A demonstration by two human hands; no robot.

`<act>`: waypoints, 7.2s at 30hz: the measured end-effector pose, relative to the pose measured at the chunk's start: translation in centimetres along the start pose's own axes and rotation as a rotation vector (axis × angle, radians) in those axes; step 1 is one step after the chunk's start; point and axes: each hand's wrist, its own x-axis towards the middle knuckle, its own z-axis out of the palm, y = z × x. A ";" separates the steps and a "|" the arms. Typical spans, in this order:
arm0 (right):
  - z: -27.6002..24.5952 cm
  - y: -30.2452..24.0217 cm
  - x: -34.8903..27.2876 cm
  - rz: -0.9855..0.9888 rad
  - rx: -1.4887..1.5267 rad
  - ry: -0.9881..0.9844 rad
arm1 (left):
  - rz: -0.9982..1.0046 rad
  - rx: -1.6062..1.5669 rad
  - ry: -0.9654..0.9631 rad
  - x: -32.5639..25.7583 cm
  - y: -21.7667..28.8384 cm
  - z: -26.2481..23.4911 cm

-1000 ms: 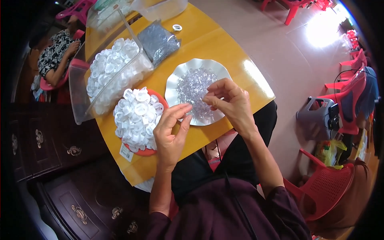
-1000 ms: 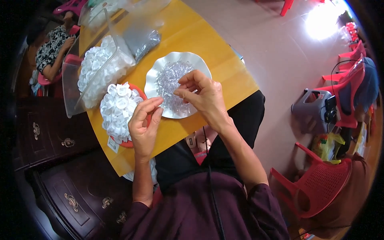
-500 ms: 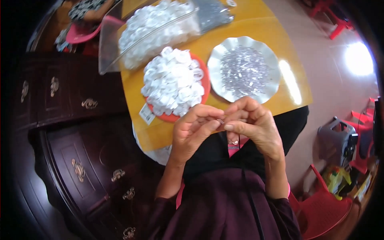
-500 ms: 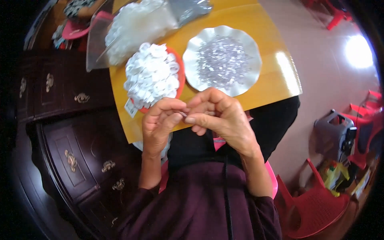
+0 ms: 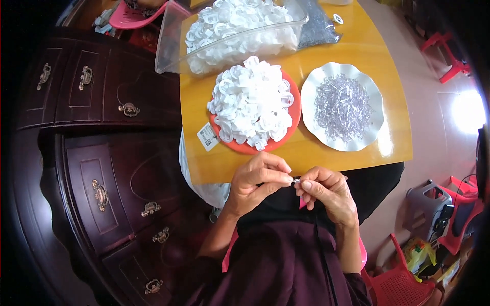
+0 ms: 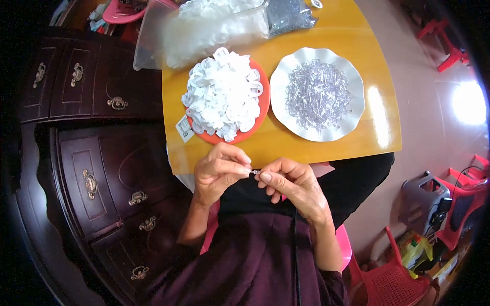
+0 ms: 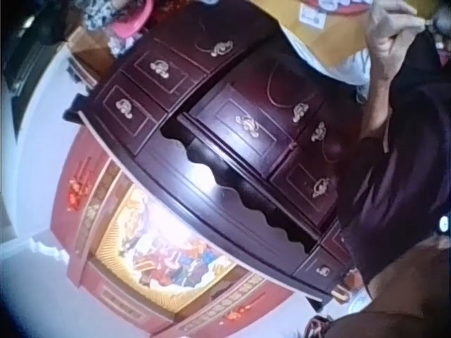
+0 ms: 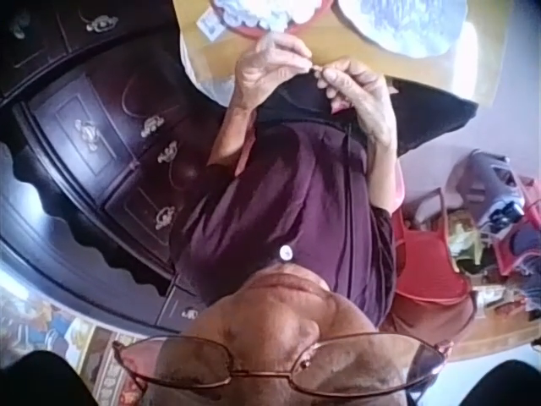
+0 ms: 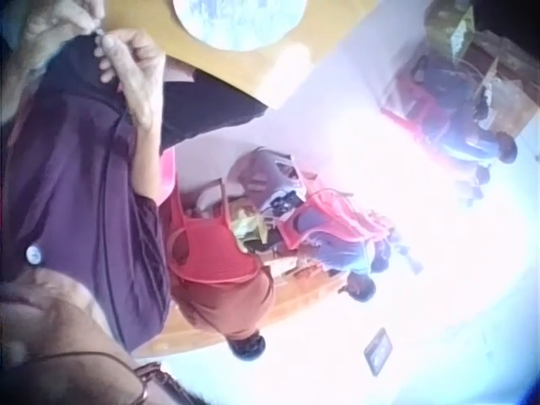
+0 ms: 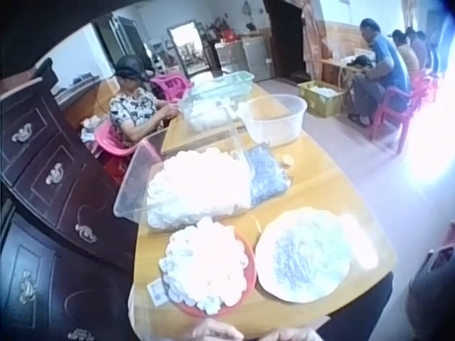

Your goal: The person assembles small white plastic components by threading a needle through them and adding silver beads.

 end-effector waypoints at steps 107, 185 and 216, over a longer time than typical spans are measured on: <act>-0.5 -0.3 0.2 -0.335 0.121 0.202 | -0.064 -0.035 -0.017 2.2 1.2 2.3; 0.1 0.6 -0.2 -0.452 -0.253 0.403 | -0.439 -0.534 0.270 2.8 0.4 5.1; 0.6 3.0 0.9 -0.334 0.138 0.339 | 0.038 1.137 0.110 5.9 -0.1 -2.3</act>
